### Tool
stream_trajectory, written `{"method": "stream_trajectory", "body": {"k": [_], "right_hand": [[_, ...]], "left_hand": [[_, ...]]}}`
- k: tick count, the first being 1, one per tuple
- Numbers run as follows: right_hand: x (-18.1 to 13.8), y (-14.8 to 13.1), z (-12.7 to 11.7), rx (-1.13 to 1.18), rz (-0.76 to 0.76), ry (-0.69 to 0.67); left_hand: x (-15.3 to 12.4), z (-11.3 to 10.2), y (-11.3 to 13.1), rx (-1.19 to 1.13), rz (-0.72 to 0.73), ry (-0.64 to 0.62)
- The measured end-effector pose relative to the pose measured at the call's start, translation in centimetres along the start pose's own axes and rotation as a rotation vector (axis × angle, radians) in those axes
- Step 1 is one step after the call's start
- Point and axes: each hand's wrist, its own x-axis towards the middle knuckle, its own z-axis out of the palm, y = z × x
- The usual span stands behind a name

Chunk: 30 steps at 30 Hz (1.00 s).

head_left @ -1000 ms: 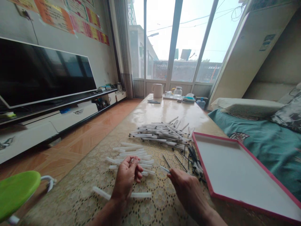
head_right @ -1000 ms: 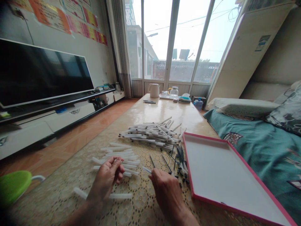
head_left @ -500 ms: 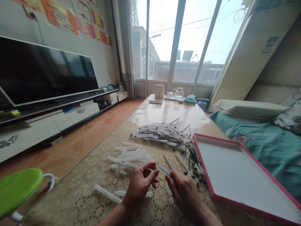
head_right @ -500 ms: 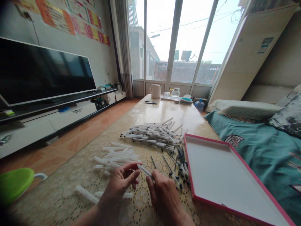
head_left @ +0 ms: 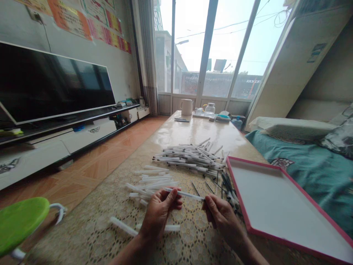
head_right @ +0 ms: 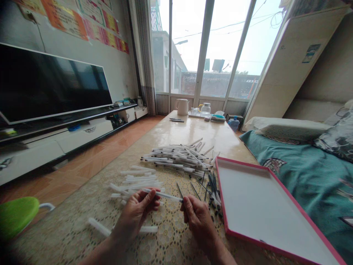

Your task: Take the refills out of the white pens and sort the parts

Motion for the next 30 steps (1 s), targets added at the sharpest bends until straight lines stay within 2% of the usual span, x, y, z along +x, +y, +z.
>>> {"method": "stream_trajectory", "body": {"k": [6,10,18,24,30], "right_hand": [[-0.4,-0.2,0.1,0.061,-0.025,-0.029],[-0.4,-0.7,0.0,0.057,-0.072,0.020],[-0.2,0.1,0.2,-0.031,-0.055,0.031],[-0.2,-0.3,0.2,0.036,-0.076,0.014],[-0.3,0.4,0.1,-0.086,-0.085,0.028]], "left_hand": [[0.0,0.1,0.2,-0.005,-0.002,0.027],[0.0,0.2,0.2,-0.010,-0.011,0.038],[0.0,0.0,-0.1,0.027,-0.002,0.030],[0.0,0.2,0.2,0.032,0.003,0.045],[-0.1,0.3,0.3,0.035,0.006,0.046]]}}
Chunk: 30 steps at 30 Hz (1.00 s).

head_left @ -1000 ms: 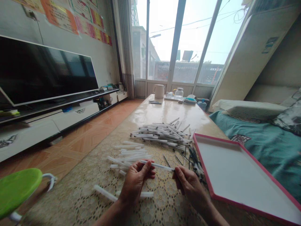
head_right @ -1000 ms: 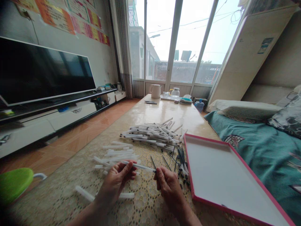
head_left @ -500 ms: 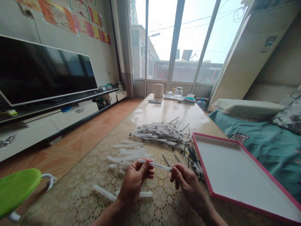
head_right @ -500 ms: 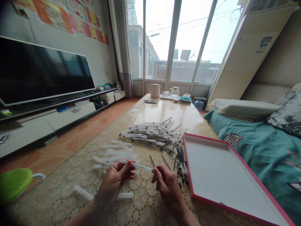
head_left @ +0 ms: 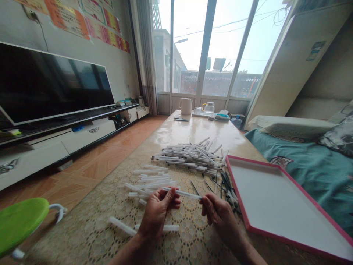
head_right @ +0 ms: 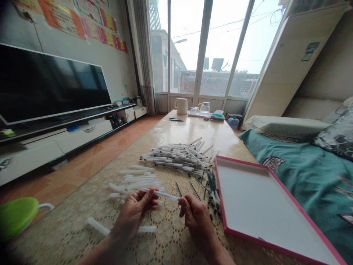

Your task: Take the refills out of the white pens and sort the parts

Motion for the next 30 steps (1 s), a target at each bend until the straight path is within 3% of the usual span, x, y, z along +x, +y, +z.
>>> {"method": "stream_trajectory", "body": {"k": [30], "right_hand": [[0.02,0.31,0.18,0.060,0.065,-0.034]], "left_hand": [[0.22,-0.46,-0.39,0.014,-0.016,-0.014]]}}
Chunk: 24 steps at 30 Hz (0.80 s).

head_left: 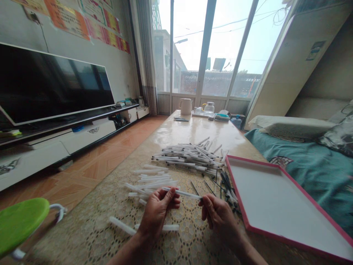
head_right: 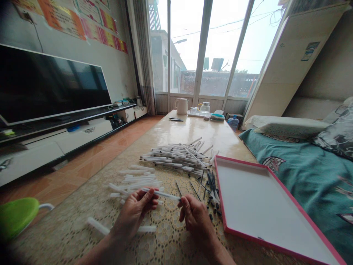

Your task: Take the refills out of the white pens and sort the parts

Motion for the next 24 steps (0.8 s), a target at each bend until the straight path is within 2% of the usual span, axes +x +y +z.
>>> {"method": "stream_trajectory", "body": {"k": [24], "right_hand": [[0.10,-0.29,0.21,0.131,0.028,-0.033]], "left_hand": [[-0.10,0.15,0.12,0.001,0.002,0.002]]}}
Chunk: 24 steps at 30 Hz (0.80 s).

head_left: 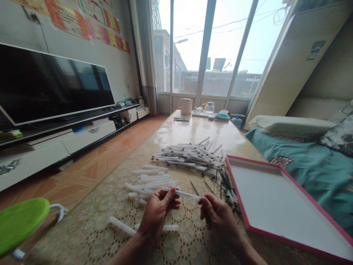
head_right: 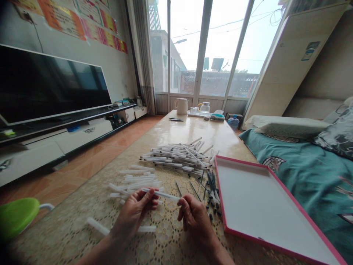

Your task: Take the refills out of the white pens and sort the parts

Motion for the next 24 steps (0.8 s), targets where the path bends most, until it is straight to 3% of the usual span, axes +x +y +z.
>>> {"method": "stream_trajectory", "body": {"k": [10,17,21,24], "right_hand": [[0.2,0.1,0.2,0.149,0.045,-0.014],[0.1,-0.9,0.1,0.410,0.167,-0.026],[0.2,-1.1,0.1,0.382,0.169,-0.017],[0.4,-1.1,-0.7,0.272,0.112,0.053]], "left_hand": [[0.0,0.1,0.4,-0.018,-0.011,0.034],[0.1,0.0,0.6,-0.049,-0.016,0.050],[0.0,0.0,0.4,-0.032,-0.039,0.020],[0.1,-0.3,0.7,-0.033,-0.011,0.081]]}}
